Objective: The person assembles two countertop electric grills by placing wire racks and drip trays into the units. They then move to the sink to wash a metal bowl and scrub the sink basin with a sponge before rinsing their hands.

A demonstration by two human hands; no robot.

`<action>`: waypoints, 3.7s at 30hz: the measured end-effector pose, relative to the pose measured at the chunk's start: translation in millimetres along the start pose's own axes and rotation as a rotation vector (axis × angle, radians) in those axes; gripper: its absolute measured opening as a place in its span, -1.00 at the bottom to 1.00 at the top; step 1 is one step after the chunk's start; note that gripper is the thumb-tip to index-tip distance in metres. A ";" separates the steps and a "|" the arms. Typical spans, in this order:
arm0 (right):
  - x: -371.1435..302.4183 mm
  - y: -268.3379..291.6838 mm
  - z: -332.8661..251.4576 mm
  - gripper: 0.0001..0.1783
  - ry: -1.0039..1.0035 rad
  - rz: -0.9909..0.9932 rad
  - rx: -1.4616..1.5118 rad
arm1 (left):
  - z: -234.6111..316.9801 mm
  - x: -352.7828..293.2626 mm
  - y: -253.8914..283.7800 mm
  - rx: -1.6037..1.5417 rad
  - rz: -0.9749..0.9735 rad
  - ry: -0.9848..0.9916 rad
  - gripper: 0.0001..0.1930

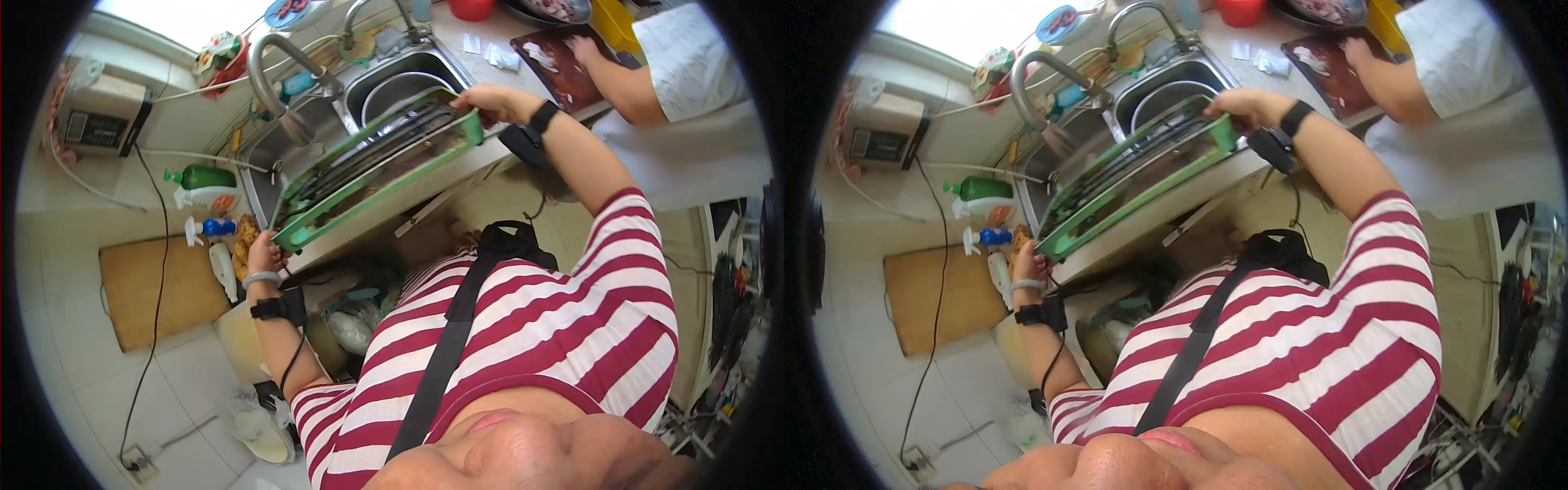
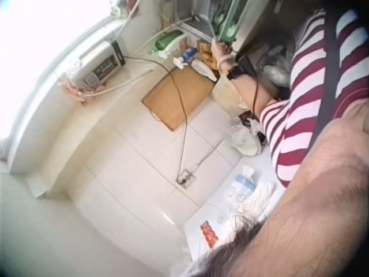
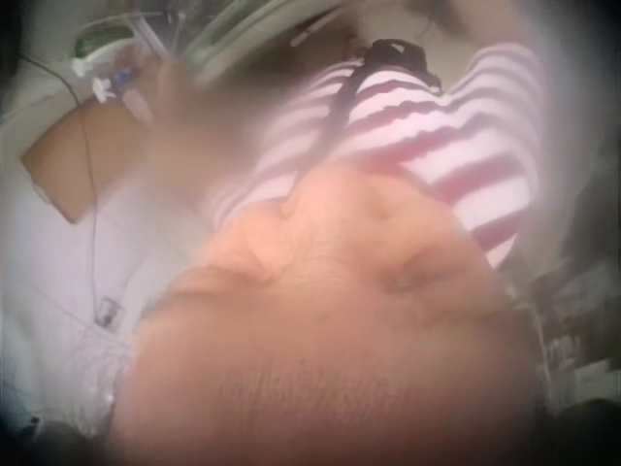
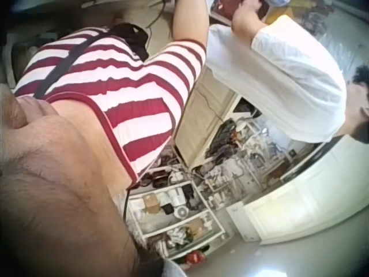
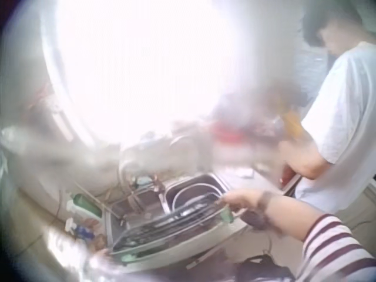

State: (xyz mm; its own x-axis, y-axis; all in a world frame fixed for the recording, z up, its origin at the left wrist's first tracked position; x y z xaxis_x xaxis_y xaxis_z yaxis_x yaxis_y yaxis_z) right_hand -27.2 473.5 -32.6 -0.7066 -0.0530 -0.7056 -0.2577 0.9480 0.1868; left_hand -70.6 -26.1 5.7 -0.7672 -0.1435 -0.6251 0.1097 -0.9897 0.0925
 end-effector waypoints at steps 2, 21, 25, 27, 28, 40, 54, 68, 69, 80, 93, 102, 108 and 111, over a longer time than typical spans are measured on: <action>-14.9 -1.1 -21.2 -0.79 0.056 0.051 -0.024 | 11.3 0.0 0.0 -0.002 -0.042 -0.044 -0.81; -161.1 18.7 183.7 -0.49 0.497 0.656 0.005 | -19.2 -85.3 -141.6 0.329 -0.225 -0.508 -0.33; -235.2 16.1 245.8 -0.49 0.532 0.804 0.140 | -51.2 -88.8 -175.5 0.305 -0.395 -0.560 -0.37; -272.3 11.0 283.9 -0.49 0.517 0.829 0.207 | -67.8 -124.7 -207.7 0.299 -0.444 -0.575 -0.39; -291.4 6.5 306.7 -0.50 0.507 0.830 0.265 | -78.2 -138.6 -224.1 0.328 -0.496 -0.573 -0.39; -592.5 -104.6 600.9 -0.57 0.342 1.390 0.676 | -260.3 -391.2 -459.7 0.555 -1.133 -0.403 -0.38; -796.7 -189.6 782.4 -0.39 0.260 1.973 1.105 | -503.6 -618.5 -694.5 0.827 -1.535 0.135 -0.66; -921.0 -200.5 969.8 -0.19 0.820 2.305 1.424 | -685.9 -846.8 -811.0 0.711 -1.734 0.380 -0.70; -934.0 -202.4 987.1 -0.19 0.824 2.290 1.430 | -701.8 -863.2 -815.1 0.705 -1.714 0.363 -0.74; -999.5 -166.1 1044.0 -0.01 1.341 2.117 1.306 | -794.2 -927.9 -799.6 0.698 -1.387 0.396 -0.92; -952.4 -152.4 1072.7 -0.55 0.948 1.964 2.177 | -830.9 -972.0 -768.5 0.633 -1.542 0.271 -0.84; -976.6 -159.2 1053.8 -0.51 0.824 2.262 2.183 | -848.3 -1016.5 -784.0 1.007 -1.957 0.420 -0.72; -964.5 -175.4 1071.0 -0.52 0.649 2.495 2.266 | -824.7 -1017.2 -830.1 1.194 -2.019 0.244 -0.19; -972.1 -186.3 1060.7 -0.54 0.673 2.661 2.249 | -829.4 -971.0 -895.6 1.241 -1.901 0.034 -0.18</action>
State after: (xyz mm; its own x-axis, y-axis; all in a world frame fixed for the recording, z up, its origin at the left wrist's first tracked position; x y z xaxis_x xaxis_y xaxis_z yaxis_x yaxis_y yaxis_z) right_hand 1406.7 681.3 -106.5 0.7719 0.2551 -0.5824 -0.1390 -0.8262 -0.5460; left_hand 1100.3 997.6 -112.9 0.5308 0.6408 -0.5546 -0.8238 0.5439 -0.1600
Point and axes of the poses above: each hand's wrist, its own x-axis towards the middle knuckle, its own y-axis out of the back of the hand, z = x × y, the point moved 9 cm from there along x, towards the middle knuckle, and after that the axes turned 11 degrees about -x, right-handed, at the moved point
